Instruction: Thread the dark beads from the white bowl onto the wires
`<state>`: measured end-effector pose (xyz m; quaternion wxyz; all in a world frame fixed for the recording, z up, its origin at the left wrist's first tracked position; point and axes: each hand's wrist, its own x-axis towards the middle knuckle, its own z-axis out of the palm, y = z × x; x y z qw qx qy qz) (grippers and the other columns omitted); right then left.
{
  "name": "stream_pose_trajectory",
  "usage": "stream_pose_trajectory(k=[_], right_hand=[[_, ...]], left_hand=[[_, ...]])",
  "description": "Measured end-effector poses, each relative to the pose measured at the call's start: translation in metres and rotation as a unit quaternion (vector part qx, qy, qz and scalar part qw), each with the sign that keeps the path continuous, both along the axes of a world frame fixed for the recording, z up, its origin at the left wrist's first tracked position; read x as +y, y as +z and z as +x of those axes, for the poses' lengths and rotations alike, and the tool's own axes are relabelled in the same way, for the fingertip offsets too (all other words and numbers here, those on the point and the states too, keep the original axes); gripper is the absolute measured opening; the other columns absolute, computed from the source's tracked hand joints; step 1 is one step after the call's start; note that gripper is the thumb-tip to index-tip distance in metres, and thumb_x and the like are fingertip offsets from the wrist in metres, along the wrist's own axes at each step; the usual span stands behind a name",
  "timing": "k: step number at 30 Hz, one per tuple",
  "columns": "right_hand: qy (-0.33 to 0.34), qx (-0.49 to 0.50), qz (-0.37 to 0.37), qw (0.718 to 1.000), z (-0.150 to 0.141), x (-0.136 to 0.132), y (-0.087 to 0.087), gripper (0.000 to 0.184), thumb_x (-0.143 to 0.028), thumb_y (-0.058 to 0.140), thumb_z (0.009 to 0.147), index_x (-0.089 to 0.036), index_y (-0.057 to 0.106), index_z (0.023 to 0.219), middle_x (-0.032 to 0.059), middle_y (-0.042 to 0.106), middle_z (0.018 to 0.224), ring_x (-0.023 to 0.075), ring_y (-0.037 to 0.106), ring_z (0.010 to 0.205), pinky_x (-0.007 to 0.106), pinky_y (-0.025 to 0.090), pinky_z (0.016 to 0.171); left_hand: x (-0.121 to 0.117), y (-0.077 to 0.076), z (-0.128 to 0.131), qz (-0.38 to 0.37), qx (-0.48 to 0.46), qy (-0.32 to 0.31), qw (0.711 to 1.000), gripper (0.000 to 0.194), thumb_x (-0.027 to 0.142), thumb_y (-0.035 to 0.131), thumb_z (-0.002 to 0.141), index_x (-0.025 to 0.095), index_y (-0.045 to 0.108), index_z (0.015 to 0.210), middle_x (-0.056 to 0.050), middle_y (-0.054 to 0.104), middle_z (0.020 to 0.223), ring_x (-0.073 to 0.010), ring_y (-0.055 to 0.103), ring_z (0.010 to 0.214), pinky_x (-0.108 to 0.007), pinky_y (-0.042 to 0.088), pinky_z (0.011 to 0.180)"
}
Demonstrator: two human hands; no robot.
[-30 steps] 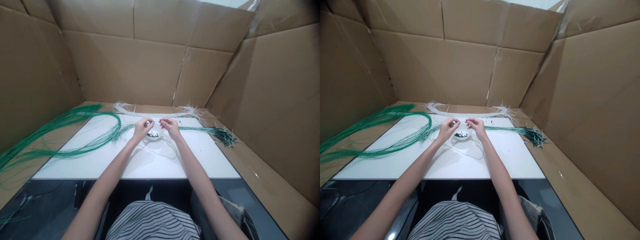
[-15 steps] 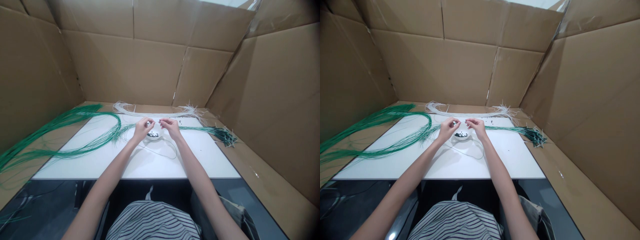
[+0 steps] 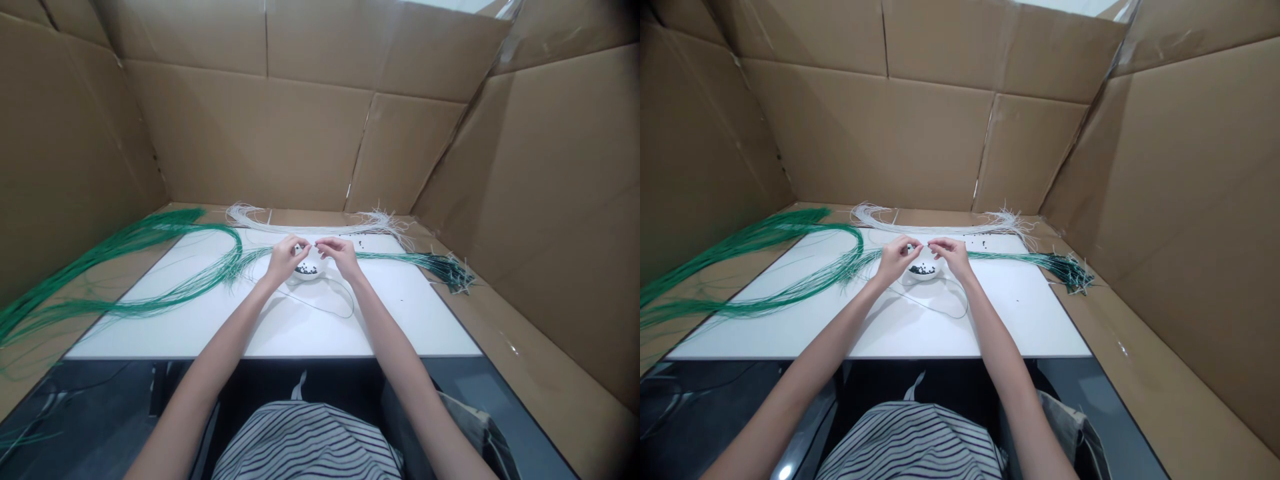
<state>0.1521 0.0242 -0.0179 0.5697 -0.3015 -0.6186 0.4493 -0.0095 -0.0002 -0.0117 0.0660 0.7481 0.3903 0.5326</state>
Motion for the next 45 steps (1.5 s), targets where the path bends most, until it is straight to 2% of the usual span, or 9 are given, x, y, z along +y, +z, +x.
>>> stream_pose_trajectory(k=[28,36,39,45], right_hand=[[-0.003,-0.005,-0.001,1.0,-0.0001,-0.0024,0.002,0.017,-0.031,0.068,0.06,-0.019,0.068,0.072,0.0015,0.063,0.07,0.0102,0.053,0.058,0.024,0.046,0.052],[0.0,-0.048,0.021,0.999,-0.0018,-0.0008,-0.0013,0.02,-0.034,0.066,0.061,-0.018,0.067,0.074,0.0019,0.063,0.072,0.01,0.053,0.057,0.024,0.046,0.051],[-0.009,-0.043,0.015,0.999,-0.0023,-0.0017,0.0002,0.021,-0.034,0.068,0.059,-0.019,0.067,0.074,0.0018,0.063,0.072,0.0114,0.054,0.06,0.024,0.046,0.051],[-0.008,-0.051,0.01,0.999,-0.0021,-0.004,0.0025,0.018,-0.034,0.068,0.058,-0.017,0.066,0.066,0.0013,0.062,0.067,0.0117,0.054,0.061,0.024,0.046,0.051]], left_hand=[[-0.0014,0.0014,-0.0002,-0.01,0.006,-0.002,1.0,0.01,0.026,0.053,0.077,0.018,0.058,0.073,0.001,0.057,0.071,-0.0076,0.04,0.053,-0.02,0.036,0.055],[0.0004,-0.0018,0.001,-0.004,0.029,0.001,1.0,0.01,0.027,0.053,0.077,0.018,0.058,0.072,0.001,0.058,0.072,-0.0074,0.04,0.051,-0.02,0.036,0.054],[0.0008,-0.0027,0.0008,-0.012,0.029,0.002,0.999,0.008,0.026,0.055,0.074,0.018,0.058,0.076,0.001,0.057,0.073,-0.008,0.042,0.054,-0.02,0.037,0.056],[0.002,-0.0038,-0.0004,-0.025,0.049,-0.011,0.998,0.02,0.03,0.057,0.074,0.021,0.062,0.09,0.0,0.056,0.078,-0.0084,0.045,0.058,-0.021,0.039,0.057]])
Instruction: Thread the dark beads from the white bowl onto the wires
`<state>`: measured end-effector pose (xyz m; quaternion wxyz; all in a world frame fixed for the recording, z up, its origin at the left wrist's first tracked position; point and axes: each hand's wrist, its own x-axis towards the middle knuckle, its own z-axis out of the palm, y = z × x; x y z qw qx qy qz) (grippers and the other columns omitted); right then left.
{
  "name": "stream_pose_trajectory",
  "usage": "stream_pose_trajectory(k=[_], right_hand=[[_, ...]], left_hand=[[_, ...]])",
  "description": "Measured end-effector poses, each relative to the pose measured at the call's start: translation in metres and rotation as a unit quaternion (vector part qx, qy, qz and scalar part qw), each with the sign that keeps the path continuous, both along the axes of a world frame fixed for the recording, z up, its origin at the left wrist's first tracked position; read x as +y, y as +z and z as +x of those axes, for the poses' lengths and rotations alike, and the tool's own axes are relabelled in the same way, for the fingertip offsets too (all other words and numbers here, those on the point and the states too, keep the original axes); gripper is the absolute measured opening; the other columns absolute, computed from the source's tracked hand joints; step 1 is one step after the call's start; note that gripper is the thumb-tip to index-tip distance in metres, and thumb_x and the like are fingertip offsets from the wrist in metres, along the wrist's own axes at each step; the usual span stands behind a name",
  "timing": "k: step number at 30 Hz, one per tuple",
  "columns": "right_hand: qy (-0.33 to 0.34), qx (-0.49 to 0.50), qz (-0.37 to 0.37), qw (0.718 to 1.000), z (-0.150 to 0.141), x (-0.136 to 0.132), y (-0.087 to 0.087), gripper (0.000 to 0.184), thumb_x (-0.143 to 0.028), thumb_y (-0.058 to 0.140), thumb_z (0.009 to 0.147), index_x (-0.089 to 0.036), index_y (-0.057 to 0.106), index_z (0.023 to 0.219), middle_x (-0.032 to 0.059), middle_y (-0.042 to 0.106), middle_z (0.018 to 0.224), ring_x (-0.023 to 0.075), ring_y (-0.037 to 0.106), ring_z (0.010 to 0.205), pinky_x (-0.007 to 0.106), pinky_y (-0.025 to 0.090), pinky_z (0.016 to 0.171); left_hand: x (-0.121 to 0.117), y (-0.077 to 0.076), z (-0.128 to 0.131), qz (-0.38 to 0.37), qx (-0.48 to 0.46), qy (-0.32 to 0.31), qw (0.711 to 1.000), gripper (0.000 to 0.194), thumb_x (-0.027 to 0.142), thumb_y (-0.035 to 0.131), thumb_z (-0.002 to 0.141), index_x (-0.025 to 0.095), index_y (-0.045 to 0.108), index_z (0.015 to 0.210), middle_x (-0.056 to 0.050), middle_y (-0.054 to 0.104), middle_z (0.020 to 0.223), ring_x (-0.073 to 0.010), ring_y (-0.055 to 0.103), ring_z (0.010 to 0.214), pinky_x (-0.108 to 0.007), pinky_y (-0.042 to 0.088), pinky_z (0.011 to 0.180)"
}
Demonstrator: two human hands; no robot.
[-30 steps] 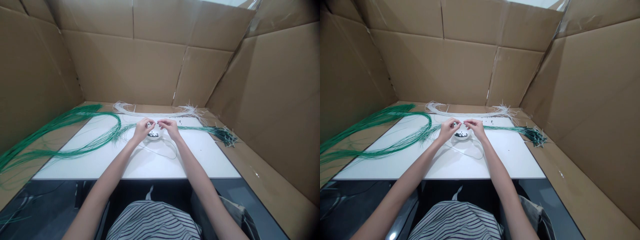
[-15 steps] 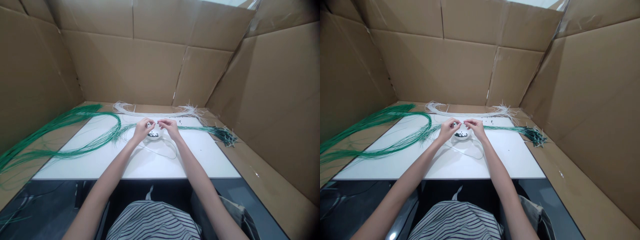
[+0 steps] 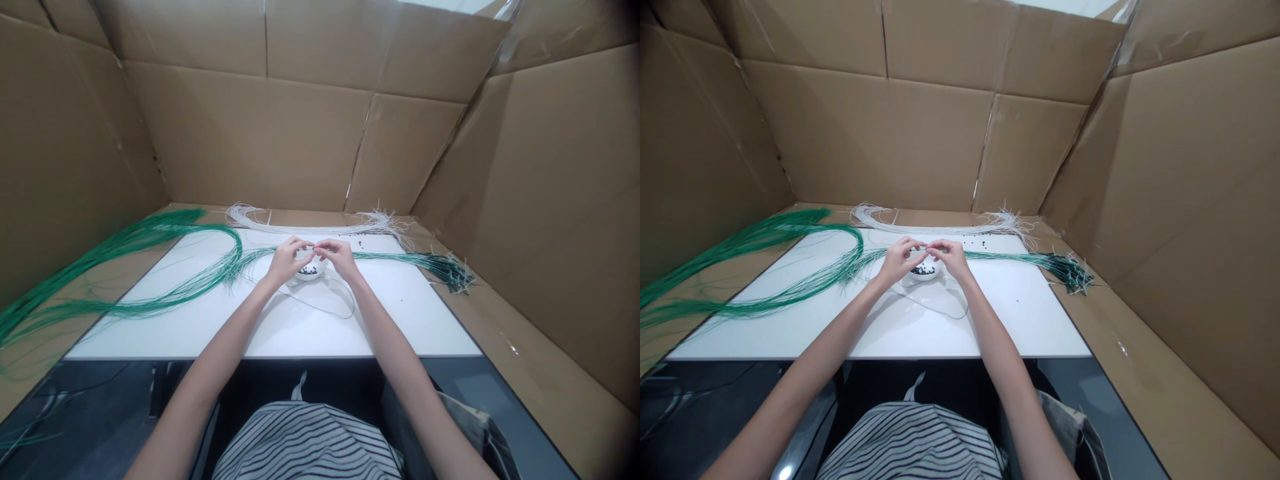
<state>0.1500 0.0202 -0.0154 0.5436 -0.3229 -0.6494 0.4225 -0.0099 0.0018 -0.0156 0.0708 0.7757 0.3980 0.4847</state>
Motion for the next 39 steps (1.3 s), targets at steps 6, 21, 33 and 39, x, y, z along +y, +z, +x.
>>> stream_pose_trajectory(k=[6,21,33,39], right_hand=[[0.017,-0.001,-0.023,1.0,0.002,0.002,-0.001,0.019,-0.033,0.068,0.058,-0.015,0.065,0.064,0.0015,0.061,0.064,0.0108,0.053,0.059,0.023,0.045,0.052],[0.014,-0.023,0.009,1.0,0.0,0.003,-0.004,0.023,-0.037,0.066,0.061,-0.017,0.061,0.069,0.0016,0.059,0.068,0.0115,0.054,0.06,0.024,0.047,0.051],[0.023,-0.598,0.059,0.799,-0.035,0.024,0.0,0.035,-0.017,0.068,0.057,-0.022,0.066,0.092,0.0049,0.067,0.088,0.0212,0.06,0.082,0.024,0.044,0.066],[0.022,-0.637,0.048,0.769,-0.051,0.023,-0.004,0.02,-0.01,0.057,0.063,-0.014,0.068,0.079,0.008,0.068,0.082,0.0204,0.061,0.074,0.022,0.041,0.062]], left_hand=[[0.002,-0.001,0.0,-0.004,-0.041,-0.014,0.999,0.02,0.038,0.06,0.072,0.02,0.067,0.075,-0.001,0.056,0.072,-0.009,0.047,0.058,-0.022,0.038,0.056],[0.003,0.001,-0.002,-0.045,-0.047,-0.016,0.998,0.018,0.035,0.054,0.075,0.018,0.056,0.069,0.0,0.057,0.073,-0.0082,0.042,0.056,-0.021,0.037,0.054],[0.013,-0.002,-0.009,-0.069,-0.048,0.131,0.988,0.014,0.03,0.049,0.075,0.019,0.056,0.072,-0.001,0.063,0.069,-0.0102,0.049,0.05,-0.023,0.035,0.053],[0.005,0.004,-0.008,-0.11,-0.001,0.193,0.975,0.015,0.029,0.049,0.071,0.02,0.061,0.074,0.001,0.065,0.077,-0.0134,0.056,0.065,-0.023,0.038,0.061]])
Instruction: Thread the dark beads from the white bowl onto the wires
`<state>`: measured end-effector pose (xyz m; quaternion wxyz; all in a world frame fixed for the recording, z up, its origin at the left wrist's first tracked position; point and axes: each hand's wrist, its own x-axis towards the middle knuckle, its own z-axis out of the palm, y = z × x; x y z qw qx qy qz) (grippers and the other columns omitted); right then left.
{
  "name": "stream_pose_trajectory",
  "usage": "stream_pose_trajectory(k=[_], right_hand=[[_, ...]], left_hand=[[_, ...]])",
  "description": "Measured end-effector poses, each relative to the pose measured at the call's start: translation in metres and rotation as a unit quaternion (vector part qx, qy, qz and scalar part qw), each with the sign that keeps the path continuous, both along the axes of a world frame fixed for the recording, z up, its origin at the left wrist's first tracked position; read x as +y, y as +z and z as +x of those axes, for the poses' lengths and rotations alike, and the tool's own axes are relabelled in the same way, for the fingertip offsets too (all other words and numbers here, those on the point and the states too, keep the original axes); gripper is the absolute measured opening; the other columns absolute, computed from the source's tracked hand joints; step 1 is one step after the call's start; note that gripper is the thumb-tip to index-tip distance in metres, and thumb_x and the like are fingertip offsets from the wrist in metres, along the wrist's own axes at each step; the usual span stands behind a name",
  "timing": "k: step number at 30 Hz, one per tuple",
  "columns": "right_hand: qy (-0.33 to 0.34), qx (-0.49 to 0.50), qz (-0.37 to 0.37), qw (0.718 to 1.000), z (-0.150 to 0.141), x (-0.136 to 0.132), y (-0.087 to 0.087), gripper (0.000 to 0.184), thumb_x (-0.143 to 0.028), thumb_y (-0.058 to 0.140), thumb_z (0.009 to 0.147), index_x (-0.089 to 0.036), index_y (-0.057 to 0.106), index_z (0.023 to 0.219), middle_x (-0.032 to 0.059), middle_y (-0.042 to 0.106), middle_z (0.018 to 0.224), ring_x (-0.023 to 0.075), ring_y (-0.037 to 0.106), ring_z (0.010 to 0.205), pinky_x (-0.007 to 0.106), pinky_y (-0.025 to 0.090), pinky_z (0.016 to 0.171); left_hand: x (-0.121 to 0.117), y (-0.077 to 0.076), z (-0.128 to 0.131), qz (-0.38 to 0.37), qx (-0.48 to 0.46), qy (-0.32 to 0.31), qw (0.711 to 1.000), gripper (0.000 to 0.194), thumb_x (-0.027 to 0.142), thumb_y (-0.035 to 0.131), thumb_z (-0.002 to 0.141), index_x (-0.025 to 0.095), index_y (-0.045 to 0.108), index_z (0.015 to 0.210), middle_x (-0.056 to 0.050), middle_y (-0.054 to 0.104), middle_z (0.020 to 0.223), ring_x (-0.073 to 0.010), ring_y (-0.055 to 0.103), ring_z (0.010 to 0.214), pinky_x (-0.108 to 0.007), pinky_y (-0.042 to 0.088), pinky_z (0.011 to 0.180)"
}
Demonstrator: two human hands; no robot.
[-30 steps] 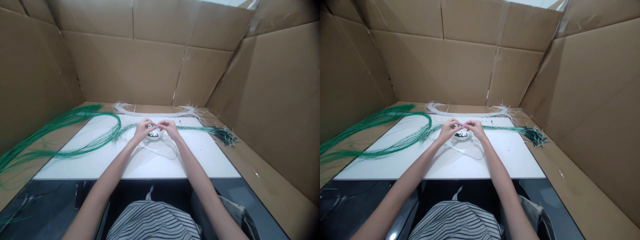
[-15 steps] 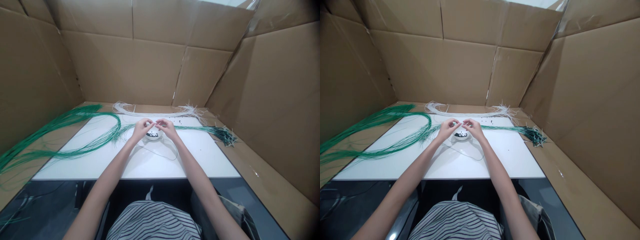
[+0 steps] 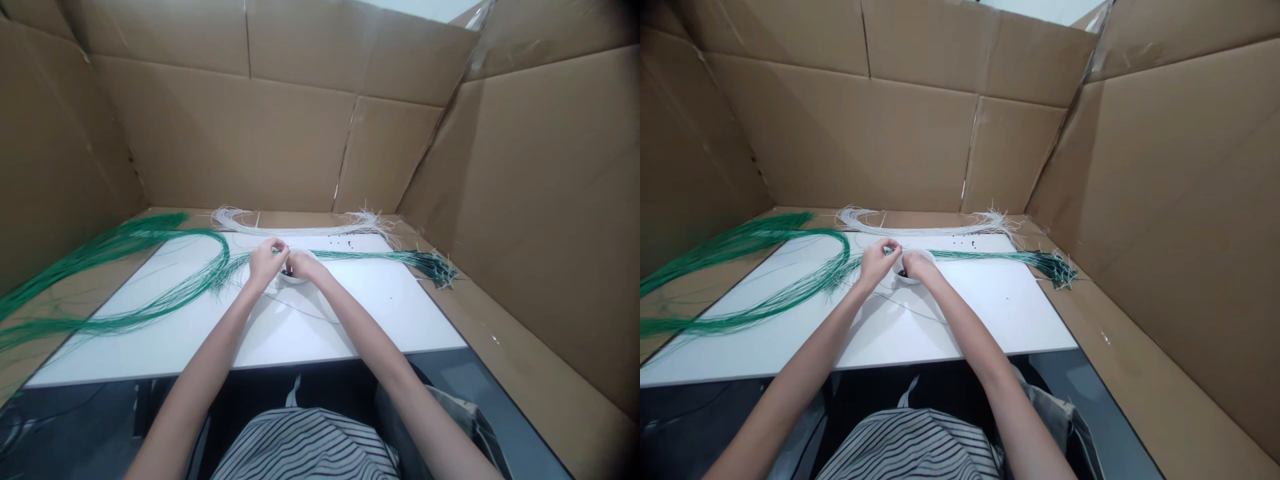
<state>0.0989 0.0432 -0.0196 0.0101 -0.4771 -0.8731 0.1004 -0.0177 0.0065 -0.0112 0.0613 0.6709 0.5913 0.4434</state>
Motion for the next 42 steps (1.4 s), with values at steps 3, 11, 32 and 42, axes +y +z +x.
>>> stream_pose_trajectory(k=[3,11,32,42], right_hand=[[-0.007,0.001,0.0,1.0,0.001,-0.002,-0.002,0.016,-0.01,0.053,0.065,-0.013,0.067,0.073,0.0083,0.067,0.077,0.0191,0.061,0.071,0.021,0.04,0.06],[-0.003,0.073,0.025,0.997,0.016,-0.004,0.004,0.019,-0.003,0.052,0.062,-0.014,0.067,0.068,0.0062,0.068,0.071,0.015,0.06,0.068,0.019,0.039,0.06],[-0.066,0.648,-0.09,0.754,0.041,-0.011,-0.004,0.016,-0.028,0.066,0.059,-0.016,0.061,0.069,0.0004,0.062,0.062,0.012,0.057,0.058,0.027,0.048,0.064],[-0.078,0.687,-0.145,0.708,0.042,-0.013,-0.005,0.027,-0.034,0.071,0.054,-0.015,0.065,0.073,0.0021,0.065,0.066,0.0118,0.059,0.062,0.028,0.048,0.069]], left_hand=[[-0.001,0.002,0.0,-0.002,0.002,-0.005,1.0,0.015,0.028,0.05,0.07,0.021,0.063,0.074,0.001,0.065,0.08,-0.0145,0.057,0.073,-0.023,0.039,0.065],[0.002,-0.001,-0.003,0.002,-0.022,0.0,1.0,0.016,0.029,0.053,0.069,0.02,0.064,0.073,-0.001,0.066,0.081,-0.0159,0.058,0.075,-0.024,0.04,0.065],[0.008,-0.01,0.002,0.051,-0.021,-0.137,0.989,0.014,0.027,0.047,0.079,0.018,0.058,0.078,-0.002,0.059,0.082,-0.0129,0.052,0.071,-0.023,0.04,0.064],[0.007,-0.011,0.004,0.065,-0.018,-0.132,0.989,0.013,0.028,0.048,0.079,0.018,0.057,0.076,-0.001,0.058,0.079,-0.0109,0.05,0.063,-0.023,0.04,0.061]])
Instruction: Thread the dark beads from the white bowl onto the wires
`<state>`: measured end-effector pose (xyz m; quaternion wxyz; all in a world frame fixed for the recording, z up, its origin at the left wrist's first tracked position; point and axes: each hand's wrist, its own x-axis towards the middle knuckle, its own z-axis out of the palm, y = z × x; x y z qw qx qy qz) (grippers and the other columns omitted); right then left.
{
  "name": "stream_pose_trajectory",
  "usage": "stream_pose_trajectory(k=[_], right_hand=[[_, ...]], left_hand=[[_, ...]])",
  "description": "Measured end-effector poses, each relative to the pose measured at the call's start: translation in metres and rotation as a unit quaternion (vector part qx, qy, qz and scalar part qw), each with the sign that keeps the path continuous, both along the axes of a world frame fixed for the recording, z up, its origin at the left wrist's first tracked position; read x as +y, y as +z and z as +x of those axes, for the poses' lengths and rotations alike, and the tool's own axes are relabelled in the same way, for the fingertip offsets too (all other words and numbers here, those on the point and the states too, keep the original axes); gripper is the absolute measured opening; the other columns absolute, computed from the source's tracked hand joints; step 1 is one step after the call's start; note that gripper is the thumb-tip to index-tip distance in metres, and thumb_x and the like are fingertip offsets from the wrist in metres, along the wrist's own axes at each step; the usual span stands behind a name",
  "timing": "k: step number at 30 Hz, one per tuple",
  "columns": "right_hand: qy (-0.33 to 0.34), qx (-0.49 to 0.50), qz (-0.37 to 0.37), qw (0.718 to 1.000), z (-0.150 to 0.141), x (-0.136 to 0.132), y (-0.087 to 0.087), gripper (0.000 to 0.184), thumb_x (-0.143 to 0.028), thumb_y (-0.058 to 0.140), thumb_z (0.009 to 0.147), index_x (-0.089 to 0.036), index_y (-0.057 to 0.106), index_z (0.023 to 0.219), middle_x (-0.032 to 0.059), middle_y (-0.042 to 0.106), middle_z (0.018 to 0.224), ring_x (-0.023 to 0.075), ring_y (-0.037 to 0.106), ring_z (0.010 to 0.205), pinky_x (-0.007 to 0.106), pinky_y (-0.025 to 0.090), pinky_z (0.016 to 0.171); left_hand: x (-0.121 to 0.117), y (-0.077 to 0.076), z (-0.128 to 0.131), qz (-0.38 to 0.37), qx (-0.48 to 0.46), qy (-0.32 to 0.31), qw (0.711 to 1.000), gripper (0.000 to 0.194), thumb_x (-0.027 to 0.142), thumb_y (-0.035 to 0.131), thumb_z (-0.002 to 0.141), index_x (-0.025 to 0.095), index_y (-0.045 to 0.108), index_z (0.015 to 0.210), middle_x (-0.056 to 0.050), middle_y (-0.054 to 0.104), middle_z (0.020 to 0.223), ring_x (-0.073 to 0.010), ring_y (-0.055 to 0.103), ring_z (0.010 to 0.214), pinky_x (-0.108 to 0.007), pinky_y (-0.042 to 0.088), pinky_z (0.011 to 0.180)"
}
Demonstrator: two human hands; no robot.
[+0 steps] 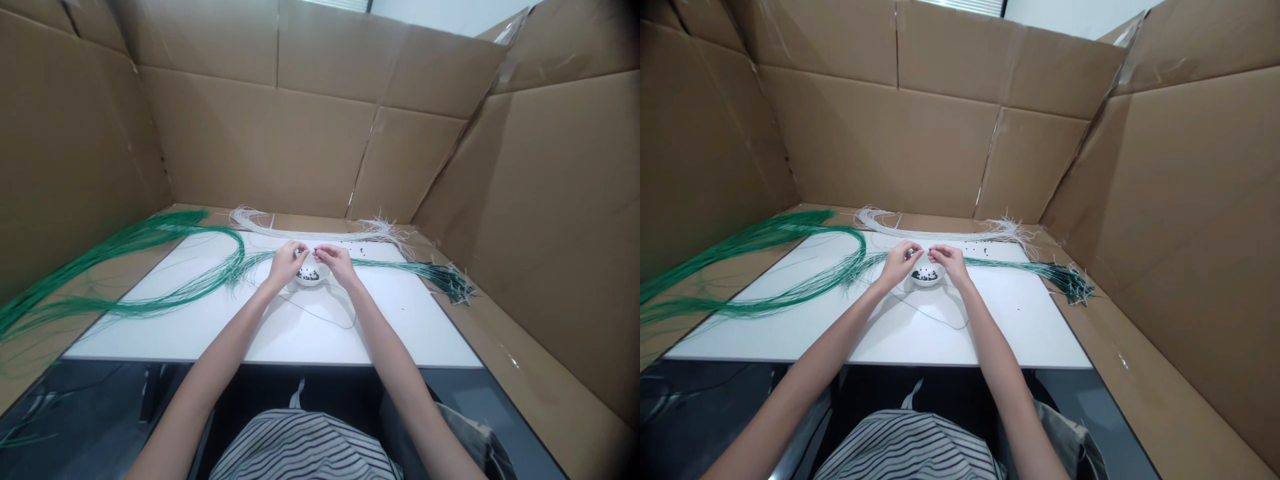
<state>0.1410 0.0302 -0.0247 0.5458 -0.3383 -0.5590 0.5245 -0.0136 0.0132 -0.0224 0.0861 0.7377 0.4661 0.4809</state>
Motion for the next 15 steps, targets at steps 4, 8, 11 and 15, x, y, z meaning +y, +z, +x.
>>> stream_pose_trajectory(k=[4,8,11,15], right_hand=[[0.005,-0.001,-0.008,1.0,0.0003,0.0019,-0.0018,0.028,-0.036,0.071,0.054,-0.015,0.065,0.073,0.0021,0.065,0.066,0.0117,0.059,0.063,0.028,0.048,0.07],[0.007,-0.003,-0.013,1.0,0.0001,0.0025,-0.0031,0.031,-0.038,0.071,0.054,-0.015,0.065,0.074,0.0025,0.065,0.067,0.012,0.059,0.063,0.028,0.049,0.07],[0.011,-0.001,-0.022,1.0,-0.0007,0.0019,-0.0039,0.031,-0.038,0.071,0.054,-0.014,0.065,0.072,0.0027,0.065,0.067,0.0118,0.059,0.063,0.029,0.049,0.071],[0.034,0.013,-0.029,0.999,-0.0013,0.0005,-0.0044,0.03,-0.038,0.071,0.054,-0.014,0.064,0.071,0.0037,0.066,0.071,0.0128,0.061,0.066,0.031,0.049,0.076]], left_hand=[[-0.0011,0.0011,0.0003,0.002,0.001,0.0,1.0,0.014,0.028,0.047,0.078,0.018,0.057,0.076,-0.001,0.058,0.079,-0.011,0.05,0.063,-0.023,0.04,0.062],[-0.0021,0.0024,0.0005,-0.001,0.002,0.002,1.0,0.014,0.027,0.047,0.079,0.018,0.057,0.076,-0.001,0.059,0.08,-0.0114,0.05,0.065,-0.023,0.04,0.063],[-0.0018,0.0024,0.0001,-0.007,0.001,0.006,1.0,0.013,0.026,0.047,0.079,0.018,0.057,0.077,-0.001,0.059,0.081,-0.0114,0.05,0.065,-0.023,0.04,0.063],[-0.0007,0.0014,-0.0008,-0.004,0.002,0.006,1.0,0.013,0.026,0.047,0.078,0.018,0.057,0.076,-0.001,0.059,0.08,-0.0109,0.05,0.063,-0.023,0.04,0.062]])
